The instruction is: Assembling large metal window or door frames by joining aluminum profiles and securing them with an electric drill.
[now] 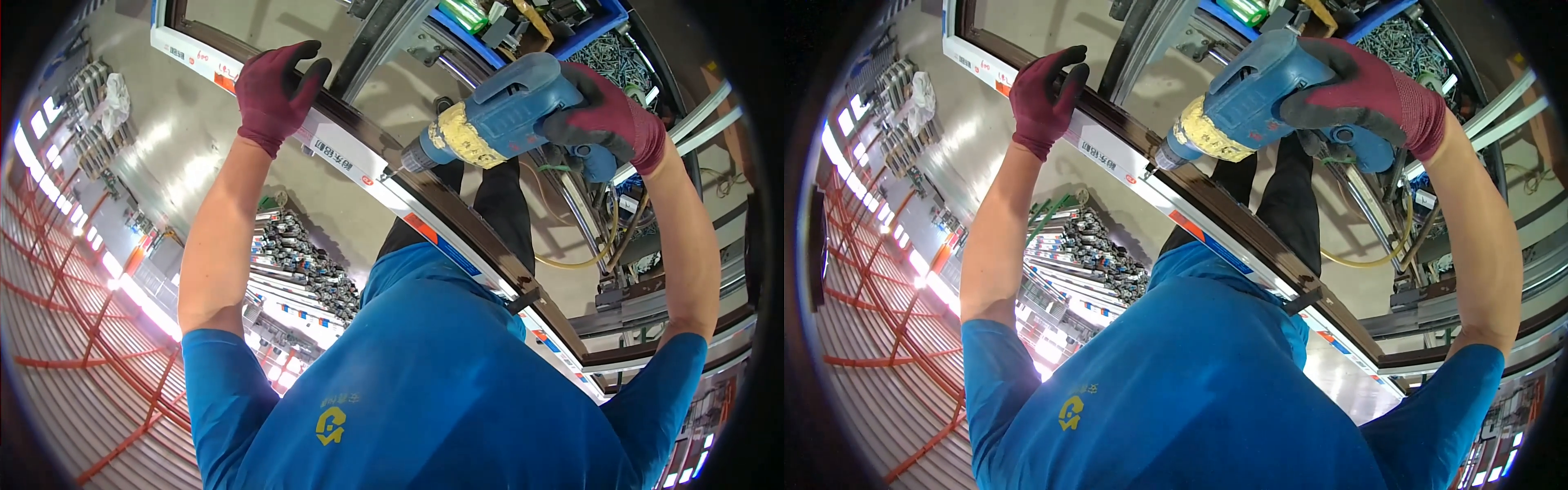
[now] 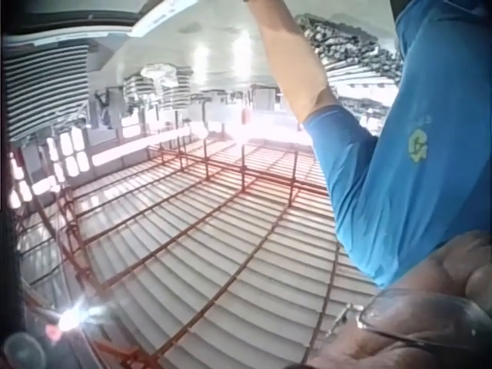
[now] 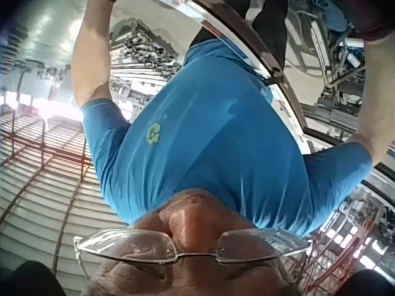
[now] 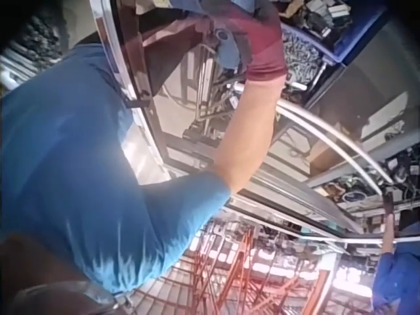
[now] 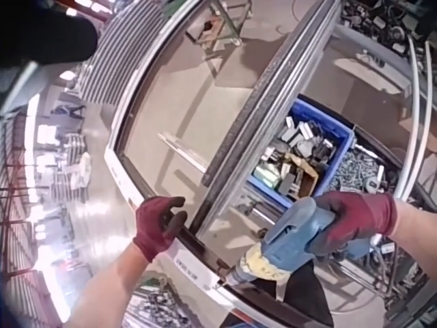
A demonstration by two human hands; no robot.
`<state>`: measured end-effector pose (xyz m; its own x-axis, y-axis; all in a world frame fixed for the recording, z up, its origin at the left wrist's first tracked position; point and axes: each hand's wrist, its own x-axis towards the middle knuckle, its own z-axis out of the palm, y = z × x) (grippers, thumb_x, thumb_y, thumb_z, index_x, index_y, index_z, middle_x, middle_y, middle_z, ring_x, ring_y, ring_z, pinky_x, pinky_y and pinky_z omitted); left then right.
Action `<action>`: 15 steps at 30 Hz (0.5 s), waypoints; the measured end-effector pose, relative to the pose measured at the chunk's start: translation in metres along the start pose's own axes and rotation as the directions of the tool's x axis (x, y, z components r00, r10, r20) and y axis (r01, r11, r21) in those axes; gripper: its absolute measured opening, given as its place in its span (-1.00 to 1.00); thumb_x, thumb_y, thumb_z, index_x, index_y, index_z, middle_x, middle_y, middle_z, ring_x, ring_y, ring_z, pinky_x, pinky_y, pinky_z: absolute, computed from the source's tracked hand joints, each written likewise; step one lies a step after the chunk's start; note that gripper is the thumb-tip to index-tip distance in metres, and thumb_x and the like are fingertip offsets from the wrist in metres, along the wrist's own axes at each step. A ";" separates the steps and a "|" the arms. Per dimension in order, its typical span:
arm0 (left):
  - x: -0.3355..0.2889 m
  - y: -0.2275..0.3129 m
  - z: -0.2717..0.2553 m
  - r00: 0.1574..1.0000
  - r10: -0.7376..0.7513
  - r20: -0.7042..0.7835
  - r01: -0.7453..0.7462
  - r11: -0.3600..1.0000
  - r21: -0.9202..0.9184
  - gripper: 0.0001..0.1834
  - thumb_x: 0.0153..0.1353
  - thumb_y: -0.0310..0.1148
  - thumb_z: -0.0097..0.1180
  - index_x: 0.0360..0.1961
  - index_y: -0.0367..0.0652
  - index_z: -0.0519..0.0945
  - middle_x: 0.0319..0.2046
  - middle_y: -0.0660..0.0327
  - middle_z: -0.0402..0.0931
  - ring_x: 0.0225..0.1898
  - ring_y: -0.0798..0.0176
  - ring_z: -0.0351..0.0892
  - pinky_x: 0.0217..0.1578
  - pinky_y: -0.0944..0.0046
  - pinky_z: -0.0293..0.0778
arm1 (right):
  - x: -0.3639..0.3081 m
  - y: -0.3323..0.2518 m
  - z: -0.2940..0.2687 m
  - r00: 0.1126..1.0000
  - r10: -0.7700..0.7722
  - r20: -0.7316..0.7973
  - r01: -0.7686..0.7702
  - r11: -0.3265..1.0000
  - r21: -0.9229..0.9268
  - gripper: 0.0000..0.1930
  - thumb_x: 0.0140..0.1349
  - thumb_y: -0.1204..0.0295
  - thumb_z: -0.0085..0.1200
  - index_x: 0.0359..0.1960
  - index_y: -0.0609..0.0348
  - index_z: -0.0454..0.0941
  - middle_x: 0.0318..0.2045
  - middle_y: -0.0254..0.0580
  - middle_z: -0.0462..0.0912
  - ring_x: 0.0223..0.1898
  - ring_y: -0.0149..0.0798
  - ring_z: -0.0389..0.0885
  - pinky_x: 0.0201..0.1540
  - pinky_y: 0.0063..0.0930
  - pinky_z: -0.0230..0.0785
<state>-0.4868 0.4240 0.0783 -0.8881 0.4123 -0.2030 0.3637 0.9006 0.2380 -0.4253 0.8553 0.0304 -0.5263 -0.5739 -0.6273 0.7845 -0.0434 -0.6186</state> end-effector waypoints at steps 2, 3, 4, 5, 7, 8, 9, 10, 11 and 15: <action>0.000 0.002 0.000 1.000 -0.014 0.013 0.015 1.000 -0.012 -0.68 0.24 -0.03 0.34 -0.08 0.07 0.77 -0.34 0.29 0.75 -0.30 0.10 0.71 -0.04 0.12 0.51 | 0.004 -0.010 0.001 0.994 -0.004 0.111 0.019 0.990 -0.137 -0.27 0.10 0.41 0.32 0.36 0.24 0.38 -0.09 -0.05 0.70 -0.33 -0.27 0.76 -0.34 -0.36 0.66; 0.000 0.001 0.000 1.000 0.000 -0.002 0.000 1.000 -0.013 -0.68 0.23 -0.04 0.35 -0.08 0.07 0.77 -0.34 0.29 0.76 -0.32 0.13 0.71 -0.05 0.13 0.51 | 0.005 -0.015 0.000 0.994 -0.002 0.108 0.017 0.990 -0.137 -0.27 0.10 0.41 0.32 0.36 0.24 0.38 -0.09 -0.05 0.70 -0.33 -0.27 0.76 -0.34 -0.36 0.66; 0.000 0.001 0.000 1.000 0.013 -0.017 -0.014 1.000 -0.013 -0.69 0.23 -0.05 0.35 -0.08 0.07 0.77 -0.33 0.30 0.76 -0.35 0.16 0.70 -0.06 0.14 0.51 | 0.007 -0.020 0.000 0.990 0.033 0.134 -0.019 0.994 -0.103 -0.26 0.10 0.41 0.32 0.38 0.24 0.37 -0.08 -0.05 0.70 -0.33 -0.26 0.76 -0.33 -0.35 0.66; 0.000 0.002 0.000 1.000 0.014 -0.016 -0.015 1.000 -0.015 -0.69 0.23 -0.05 0.35 -0.08 0.07 0.77 -0.33 0.30 0.76 -0.35 0.16 0.70 -0.06 0.14 0.51 | 0.008 -0.022 -0.001 0.985 0.067 0.161 -0.057 0.996 -0.070 -0.25 0.11 0.41 0.32 0.39 0.23 0.35 -0.08 -0.04 0.69 -0.32 -0.26 0.75 -0.32 -0.34 0.66; 0.000 0.003 0.001 1.000 -0.015 -0.022 0.014 1.000 -0.027 -0.70 0.21 -0.08 0.38 -0.10 0.06 0.78 -0.32 0.31 0.76 -0.41 0.19 0.69 -0.11 0.16 0.51 | 0.015 -0.008 -0.001 0.998 -0.016 0.061 0.022 0.995 -0.100 -0.24 0.11 0.41 0.32 0.40 0.22 0.34 -0.08 -0.03 0.69 -0.33 -0.26 0.74 -0.33 -0.34 0.66; 0.001 0.002 0.002 1.000 -0.013 -0.021 0.013 0.999 -0.030 -0.70 0.21 -0.08 0.38 -0.10 0.06 0.78 -0.32 0.31 0.76 -0.41 0.19 0.69 -0.11 0.16 0.51 | 0.016 -0.003 -0.001 0.994 -0.104 -0.032 0.099 0.985 -0.139 -0.23 0.11 0.40 0.32 0.40 0.22 0.34 -0.08 -0.03 0.69 -0.35 -0.26 0.73 -0.35 -0.34 0.65; 0.001 0.000 0.003 0.999 0.003 -0.047 -0.006 0.998 -0.057 -0.71 0.21 -0.10 0.40 -0.10 0.04 0.78 -0.31 0.32 0.77 -0.43 0.21 0.68 -0.13 0.18 0.51 | 0.017 -0.004 -0.003 0.994 -0.101 -0.034 0.095 0.985 -0.141 -0.23 0.11 0.40 0.32 0.40 0.22 0.34 -0.08 -0.03 0.69 -0.35 -0.26 0.73 -0.35 -0.34 0.65; 0.002 -0.001 0.005 0.997 0.019 -0.074 -0.025 0.996 -0.084 -0.71 0.20 -0.12 0.41 -0.11 0.03 0.78 -0.31 0.32 0.77 -0.45 0.23 0.68 -0.15 0.20 0.51 | 0.017 -0.008 -0.005 0.999 -0.052 0.000 0.052 0.992 -0.114 -0.23 0.10 0.39 0.33 0.40 0.21 0.33 -0.08 -0.03 0.69 -0.35 -0.27 0.72 -0.37 -0.34 0.64; 0.002 -0.001 0.006 0.997 0.018 -0.075 -0.025 0.996 -0.089 -0.71 0.20 -0.12 0.41 -0.11 0.03 0.78 -0.31 0.32 0.77 -0.45 0.23 0.68 -0.15 0.20 0.51 | 0.016 -0.011 -0.006 0.999 -0.005 0.036 0.008 0.996 -0.088 -0.22 0.10 0.38 0.33 0.40 0.21 0.33 -0.08 -0.02 0.68 -0.36 -0.27 0.71 -0.39 -0.34 0.63; 0.001 -0.003 0.003 0.997 0.020 -0.073 -0.026 0.997 -0.074 -0.73 0.19 -0.14 0.42 -0.13 0.02 0.78 -0.30 0.34 0.77 -0.47 0.27 0.66 -0.18 0.23 0.50 | 0.017 -0.016 -0.001 0.999 0.013 0.044 -0.007 0.992 -0.123 -0.22 0.10 0.37 0.34 0.40 0.21 0.33 -0.10 -0.02 0.69 -0.36 -0.28 0.71 -0.41 -0.35 0.62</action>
<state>-0.4880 0.4227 0.0745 -0.8988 0.4194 -0.1279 0.3646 0.8769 0.3133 -0.4473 0.8472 0.0287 -0.5014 -0.6100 -0.6136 0.7420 0.0617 -0.6676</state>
